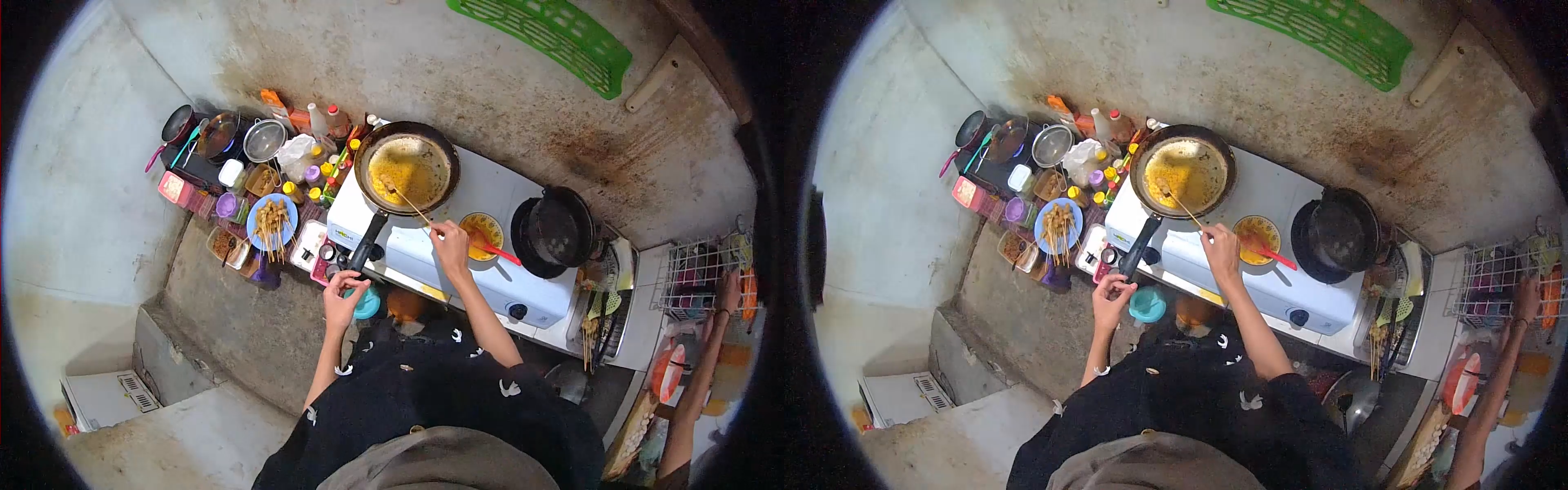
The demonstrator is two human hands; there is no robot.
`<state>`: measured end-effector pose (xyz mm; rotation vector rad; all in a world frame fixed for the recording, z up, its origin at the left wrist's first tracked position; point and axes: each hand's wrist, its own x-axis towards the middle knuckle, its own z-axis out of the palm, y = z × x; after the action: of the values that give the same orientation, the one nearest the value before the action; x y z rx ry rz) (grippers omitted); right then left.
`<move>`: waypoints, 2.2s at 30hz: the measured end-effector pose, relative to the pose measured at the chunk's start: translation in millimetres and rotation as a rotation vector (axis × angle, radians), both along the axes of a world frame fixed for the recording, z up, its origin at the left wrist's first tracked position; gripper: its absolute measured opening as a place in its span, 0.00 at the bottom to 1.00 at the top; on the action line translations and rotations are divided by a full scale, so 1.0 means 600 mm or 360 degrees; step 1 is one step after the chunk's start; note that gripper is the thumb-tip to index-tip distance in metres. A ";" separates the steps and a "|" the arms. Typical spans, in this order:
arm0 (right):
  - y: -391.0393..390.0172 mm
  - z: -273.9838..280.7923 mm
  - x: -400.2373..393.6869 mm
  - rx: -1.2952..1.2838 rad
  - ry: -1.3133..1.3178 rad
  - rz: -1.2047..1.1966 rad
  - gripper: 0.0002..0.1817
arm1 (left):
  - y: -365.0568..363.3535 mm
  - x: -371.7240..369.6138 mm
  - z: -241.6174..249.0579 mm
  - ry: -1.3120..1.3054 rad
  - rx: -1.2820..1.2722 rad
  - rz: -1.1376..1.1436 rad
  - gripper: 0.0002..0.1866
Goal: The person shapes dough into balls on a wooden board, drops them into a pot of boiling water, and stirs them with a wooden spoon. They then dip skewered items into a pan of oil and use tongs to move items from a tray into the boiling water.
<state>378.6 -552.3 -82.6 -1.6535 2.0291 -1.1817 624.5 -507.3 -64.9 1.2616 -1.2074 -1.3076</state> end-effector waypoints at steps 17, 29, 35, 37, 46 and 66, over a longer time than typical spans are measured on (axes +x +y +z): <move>0.007 -0.015 0.028 0.0117 -0.0131 0.0137 0.10 | 0.000 -0.002 0.003 0.0070 0.0052 -0.0008 0.13; 0.038 -0.004 0.036 0.0065 -0.0483 -0.0132 0.17 | -0.020 0.055 -0.249 0.0058 0.0301 0.0533 0.14; 0.048 -0.054 0.038 0.0313 -0.0852 -0.0267 0.13 | -0.073 0.006 -0.293 -0.0197 -0.0075 -0.0060 0.13; 0.058 -0.060 0.039 0.0508 -0.0884 -0.0202 0.14 | -0.085 -0.011 -0.267 -0.0417 -0.0249 -0.0175 0.13; 0.077 -0.125 0.044 0.0807 -0.0938 0.0448 0.16 | -0.145 0.048 -0.138 0.1004 0.1065 -0.0745 0.30; 0.099 -0.117 0.023 0.0844 -0.1098 0.0547 0.16 | -0.145 -0.013 -0.014 -0.0213 0.0381 -0.0617 0.17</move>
<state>392.4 -493.1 -152.6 -1.0705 1.3873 -0.8287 616.9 -594.4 -73.1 1.3435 -1.4761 -1.7115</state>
